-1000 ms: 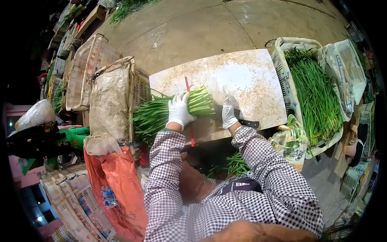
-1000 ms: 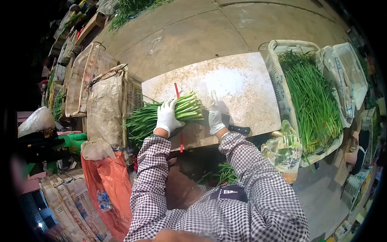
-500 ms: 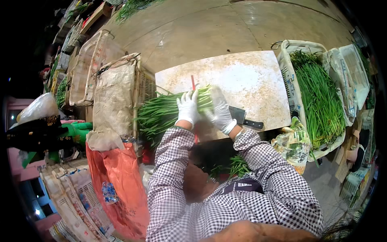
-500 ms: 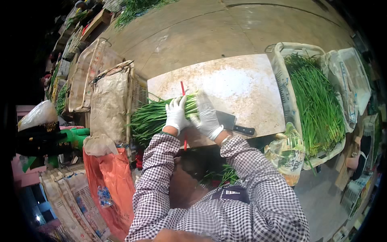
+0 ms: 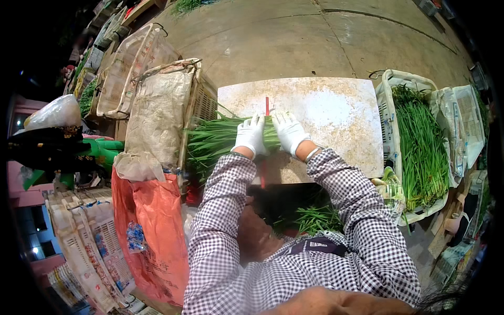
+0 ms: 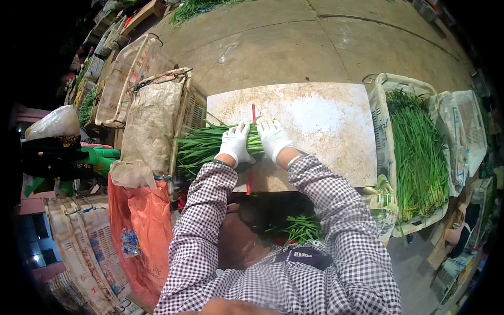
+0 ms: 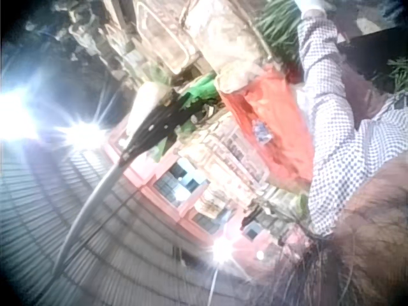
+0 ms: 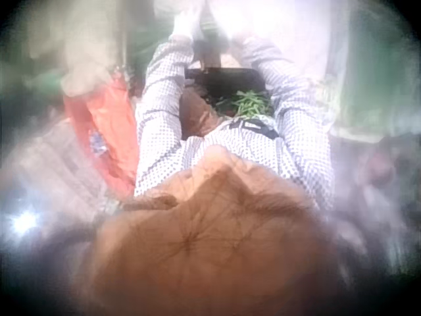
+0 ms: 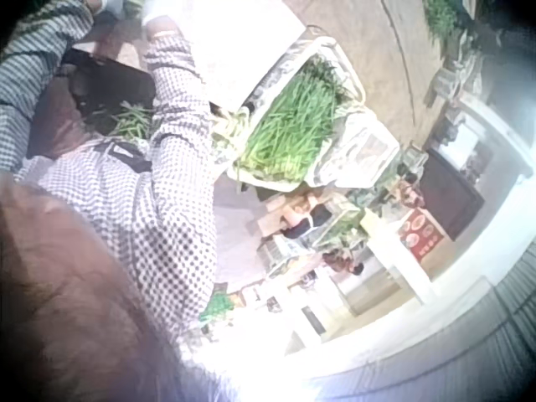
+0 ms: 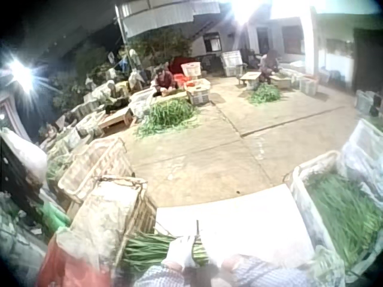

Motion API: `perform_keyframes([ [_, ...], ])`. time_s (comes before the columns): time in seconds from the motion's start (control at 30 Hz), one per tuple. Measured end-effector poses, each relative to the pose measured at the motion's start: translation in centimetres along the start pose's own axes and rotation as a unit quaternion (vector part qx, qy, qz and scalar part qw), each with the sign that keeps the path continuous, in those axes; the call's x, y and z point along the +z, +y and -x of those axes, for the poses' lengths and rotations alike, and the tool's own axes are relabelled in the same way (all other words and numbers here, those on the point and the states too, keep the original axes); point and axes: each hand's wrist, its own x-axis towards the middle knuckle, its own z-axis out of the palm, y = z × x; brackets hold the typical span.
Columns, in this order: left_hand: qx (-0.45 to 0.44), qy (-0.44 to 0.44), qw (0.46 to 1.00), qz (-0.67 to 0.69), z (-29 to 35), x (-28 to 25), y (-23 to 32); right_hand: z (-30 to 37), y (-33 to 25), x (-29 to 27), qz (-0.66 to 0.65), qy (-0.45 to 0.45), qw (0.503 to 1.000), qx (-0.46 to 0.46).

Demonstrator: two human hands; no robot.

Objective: The person organizes bunches of green chives, cutting off the root ends with a cleaver and securing each bunch with a red tie before placing them into a crate.

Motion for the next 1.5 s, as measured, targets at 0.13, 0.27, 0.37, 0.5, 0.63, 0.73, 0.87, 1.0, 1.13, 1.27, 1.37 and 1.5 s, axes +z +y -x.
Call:
perform_keyframes([
  [0.13, 0.018, 0.045, 0.999, -0.015, -0.1, -0.4, 0.1, -1.7, -1.0, -2.7, -0.037, -0.043, 0.998, 0.001],
  [0.27, 0.037, 0.044, 0.997, -0.055, 0.0, 0.4, 0.2, -1.7, -0.7, -2.3, -0.058, -0.058, 0.996, -0.016],
  [0.37, 0.057, 0.092, 0.994, -0.013, 0.1, 1.7, -0.1, -2.3, 0.1, 2.0, 0.020, 0.041, 0.998, -0.042],
  [0.5, 0.044, 0.150, 0.988, -0.011, 0.6, 3.9, -0.2, -0.9, -1.4, 2.1, 0.086, 0.117, 0.988, -0.055],
  [0.63, 0.061, 0.083, 0.995, -0.008, 1.4, 2.9, -0.3, -1.0, -1.1, 3.6, 0.094, 0.174, 0.978, -0.066],
  [0.73, 0.066, 0.030, 0.997, -0.036, 1.3, 0.5, -0.6, -1.0, -1.2, 3.1, 0.107, 0.190, 0.974, -0.066],
  [0.87, 0.061, -0.071, 0.992, -0.082, -0.1, -1.1, -0.8, -1.8, -1.0, 3.6, 0.095, 0.153, 0.982, -0.052],
  [1.0, 0.081, -0.099, 0.991, -0.029, -0.9, -1.1, -1.3, -1.9, -0.5, 2.7, 0.035, 0.148, 0.986, -0.066],
  [1.13, 0.087, -0.016, 0.996, -0.022, 0.3, 0.5, -1.2, -1.5, -1.7, 3.0, 0.055, 0.084, 0.994, -0.039],
  [1.27, 0.072, 0.055, 0.996, 0.017, 0.5, 2.7, -1.3, -0.7, -1.5, 3.3, 0.068, 0.140, 0.986, -0.053],
  [1.37, 0.073, 0.044, 0.996, 0.007, 0.3, 2.7, -1.1, -0.5, -1.3, 3.7, 0.060, 0.164, 0.983, -0.060],
  [1.5, 0.084, 0.101, 0.991, 0.016, 0.6, 3.1, -1.0, 0.4, -1.7, 1.9, 0.028, 0.138, 0.989, -0.052],
])
